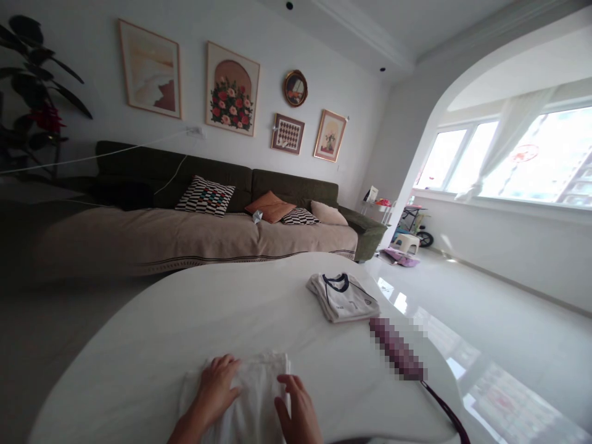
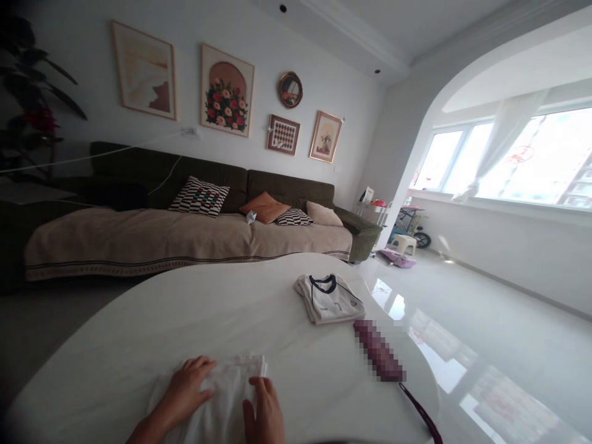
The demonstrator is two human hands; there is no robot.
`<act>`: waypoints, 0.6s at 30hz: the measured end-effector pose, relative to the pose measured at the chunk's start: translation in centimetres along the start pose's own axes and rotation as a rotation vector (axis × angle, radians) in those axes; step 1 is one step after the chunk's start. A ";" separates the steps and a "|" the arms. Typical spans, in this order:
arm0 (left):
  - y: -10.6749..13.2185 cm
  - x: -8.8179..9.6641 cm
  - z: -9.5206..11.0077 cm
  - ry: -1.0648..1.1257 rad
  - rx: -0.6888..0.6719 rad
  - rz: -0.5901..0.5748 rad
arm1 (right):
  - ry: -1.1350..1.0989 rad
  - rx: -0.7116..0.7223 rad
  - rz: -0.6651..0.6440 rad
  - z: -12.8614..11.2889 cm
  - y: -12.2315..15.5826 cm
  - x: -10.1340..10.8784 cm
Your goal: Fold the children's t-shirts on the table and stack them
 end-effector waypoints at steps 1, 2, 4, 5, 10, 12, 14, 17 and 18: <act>-0.1 0.3 0.0 0.002 -0.002 0.002 | 0.020 0.011 -0.047 -0.4 -0.6 -0.4; -0.1 0.7 0.0 -0.001 0.002 0.015 | 0.045 0.009 -0.097 -0.7 -1.1 -0.9; 0.2 1.4 0.0 -0.007 0.008 0.073 | 0.104 -0.026 -0.173 -1.1 -1.8 -1.9; 0.4 1.8 0.1 -0.001 0.002 0.115 | 0.130 -0.051 -0.187 -1.3 -2.1 -2.2; 1.8 3.1 1.8 0.086 -0.158 0.300 | 0.168 -0.024 -0.169 -3.9 -4.0 -2.5; 2.4 4.0 2.5 0.124 -0.224 0.334 | 0.172 0.065 -0.174 -5.6 -4.7 -2.0; 3.4 5.2 3.1 0.157 -0.258 0.340 | 0.161 0.150 -0.218 -7.3 -5.2 -1.2; 5.3 7.2 3.3 0.168 -0.176 0.282 | 0.180 0.184 -0.313 -8.8 -5.5 1.0; 6.0 7.8 3.3 0.163 -0.148 0.259 | 0.213 0.192 -0.332 -9.3 -5.6 2.2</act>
Point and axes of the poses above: each hand's wrist, its own y-axis away from the middle knuckle, its own x-axis out of the back of the hand, z = x × y, the point moved 5 cm from there along -y, towards the middle knuckle, and after that the axes turned 7 degrees about -y, right-handed, at the moved point
